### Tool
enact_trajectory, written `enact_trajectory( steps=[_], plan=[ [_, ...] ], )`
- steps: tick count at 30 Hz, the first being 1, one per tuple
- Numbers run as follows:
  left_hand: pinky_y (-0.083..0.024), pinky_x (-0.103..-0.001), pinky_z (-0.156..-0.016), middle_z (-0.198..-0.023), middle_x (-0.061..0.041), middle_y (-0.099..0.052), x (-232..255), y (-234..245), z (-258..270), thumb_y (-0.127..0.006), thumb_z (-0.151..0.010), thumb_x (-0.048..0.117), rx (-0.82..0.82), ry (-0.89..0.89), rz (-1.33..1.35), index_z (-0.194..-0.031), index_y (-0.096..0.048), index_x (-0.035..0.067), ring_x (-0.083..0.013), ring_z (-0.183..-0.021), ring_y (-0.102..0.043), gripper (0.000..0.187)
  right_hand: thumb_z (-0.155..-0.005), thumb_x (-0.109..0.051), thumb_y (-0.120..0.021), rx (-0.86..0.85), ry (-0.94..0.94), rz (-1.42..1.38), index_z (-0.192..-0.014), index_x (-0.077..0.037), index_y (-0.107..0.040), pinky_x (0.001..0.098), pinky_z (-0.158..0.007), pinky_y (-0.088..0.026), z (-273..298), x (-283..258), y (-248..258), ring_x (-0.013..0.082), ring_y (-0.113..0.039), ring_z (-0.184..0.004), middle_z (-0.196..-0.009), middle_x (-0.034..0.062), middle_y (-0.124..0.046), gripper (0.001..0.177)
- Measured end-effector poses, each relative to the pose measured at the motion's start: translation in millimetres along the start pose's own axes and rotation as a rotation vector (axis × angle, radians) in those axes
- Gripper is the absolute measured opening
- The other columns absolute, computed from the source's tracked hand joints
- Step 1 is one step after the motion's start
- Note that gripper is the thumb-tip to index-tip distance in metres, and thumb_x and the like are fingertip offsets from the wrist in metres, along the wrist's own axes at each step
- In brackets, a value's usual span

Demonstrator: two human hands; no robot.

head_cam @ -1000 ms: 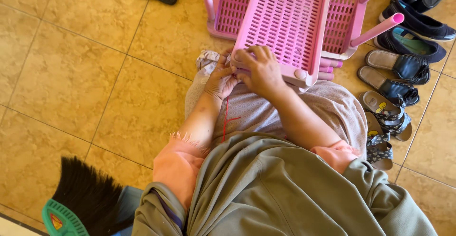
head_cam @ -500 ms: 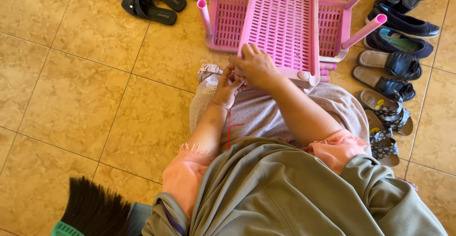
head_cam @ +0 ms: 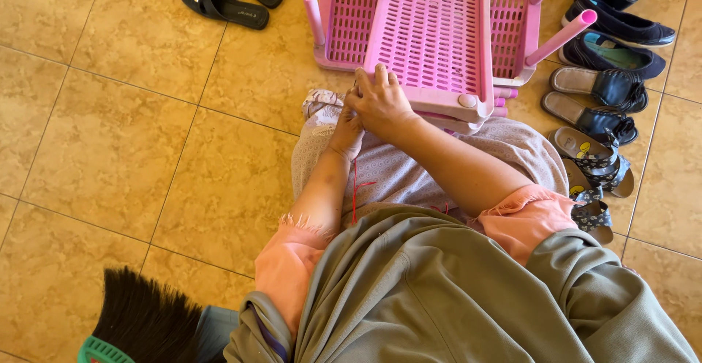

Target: The person assembles a pink plastic shoe rack by inserting cylindrical legs into the perforated shelves. They handle the components by hand, aligning and pushing the legs into place to form the structure.

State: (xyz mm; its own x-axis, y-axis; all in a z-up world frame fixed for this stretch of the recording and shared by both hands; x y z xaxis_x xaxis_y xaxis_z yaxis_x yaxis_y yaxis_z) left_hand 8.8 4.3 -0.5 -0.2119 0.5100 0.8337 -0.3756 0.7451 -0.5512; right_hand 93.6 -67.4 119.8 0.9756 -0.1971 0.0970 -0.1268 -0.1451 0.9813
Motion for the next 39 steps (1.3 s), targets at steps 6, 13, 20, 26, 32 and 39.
enact_trajectory(
  steps=[6, 13, 20, 26, 32, 39],
  plan=[
    [-0.042, -0.024, -0.06, -0.092, 0.004, -0.058, -11.0, 9.2, -4.4, -0.075, -0.096, 0.027, 0.053, 0.027, -0.039, -0.137, -0.051, 0.019, -0.0066, -0.07, -0.05, 0.049, -0.076, -0.027, -0.081, -0.042, -0.023, -0.133, -0.108, -0.018, -0.073, 0.0567, -0.094, -0.052, -1.6, 3.6, 11.9, 0.0511, -0.044, -0.126, -0.144, 0.0194, -0.048, 0.035],
    [-0.045, -0.024, -0.064, -0.099, 0.0, -0.06, -14.4, 14.2, -1.9, -0.065, -0.107, 0.023, 0.082, 0.062, 0.036, -0.125, -0.056, 0.013, -0.0076, -0.078, -0.053, 0.022, -0.073, -0.007, -0.079, 0.249, -0.048, -0.453, -0.117, -0.015, -0.073, 0.0439, -0.087, -0.057, 25.2, 9.2, 41.6, 0.0346, -0.053, -0.125, -0.137, 0.0094, -0.06, 0.044],
    [-0.057, -0.028, -0.09, -0.13, -0.003, -0.062, 3.6, 16.2, -13.3, -0.075, -0.092, 0.006, 0.214, -0.175, 0.128, -0.145, -0.051, 0.015, -0.0135, -0.111, -0.063, 0.059, -0.086, -0.003, -0.076, 0.734, -0.323, -0.3, -0.121, -0.01, -0.065, 0.0432, -0.096, -0.043, 89.0, 13.8, 5.5, 0.0264, -0.051, -0.108, -0.115, 0.0112, -0.056, 0.037],
    [-0.05, -0.035, -0.099, -0.132, -0.005, -0.061, 5.6, 12.5, -17.8, -0.072, -0.099, 0.008, 0.297, -0.291, 0.073, -0.143, -0.051, 0.008, -0.0192, -0.118, -0.058, 0.049, -0.082, -0.02, -0.079, 0.876, -0.779, -0.685, -0.148, 0.003, -0.035, 0.0471, -0.113, -0.034, 155.6, 61.0, -55.9, 0.0301, -0.038, -0.125, -0.13, 0.0159, -0.035, 0.083],
    [-0.041, -0.029, -0.114, -0.135, -0.003, -0.059, 4.3, 13.1, -21.3, -0.071, -0.104, 0.018, 0.309, -0.456, -0.244, -0.143, -0.051, 0.008, -0.0152, -0.129, -0.052, 0.046, -0.087, -0.033, -0.086, 0.591, -0.863, -1.06, -0.148, 0.004, -0.039, 0.05, -0.116, -0.036, 156.1, 46.0, -102.6, 0.0263, -0.033, -0.129, -0.134, 0.0155, -0.029, 0.085],
    [-0.047, -0.033, -0.106, -0.126, -0.005, -0.062, 0.9, 10.3, -15.1, -0.075, -0.099, 0.021, 0.249, -0.264, -0.347, -0.14, -0.053, 0.009, -0.0177, -0.118, -0.057, 0.048, -0.081, -0.015, -0.089, 0.756, -0.804, -1.209, -0.109, 0.001, -0.071, 0.0395, -0.093, -0.048, 140.0, 63.7, -33.8, 0.0232, -0.049, -0.109, -0.137, 0.0083, -0.056, 0.037]
  ],
)
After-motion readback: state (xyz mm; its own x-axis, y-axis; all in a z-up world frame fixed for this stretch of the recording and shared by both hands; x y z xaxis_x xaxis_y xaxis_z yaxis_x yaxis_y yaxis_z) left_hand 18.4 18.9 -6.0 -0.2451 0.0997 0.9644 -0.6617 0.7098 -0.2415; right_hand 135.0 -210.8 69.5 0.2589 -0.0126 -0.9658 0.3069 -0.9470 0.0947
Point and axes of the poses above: each hand's wrist, its own z-axis away from the middle knuckle, its own y-axis out of the back of the hand, x = y × z, the point moved 1 cm from there along -z, towards the middle knuckle
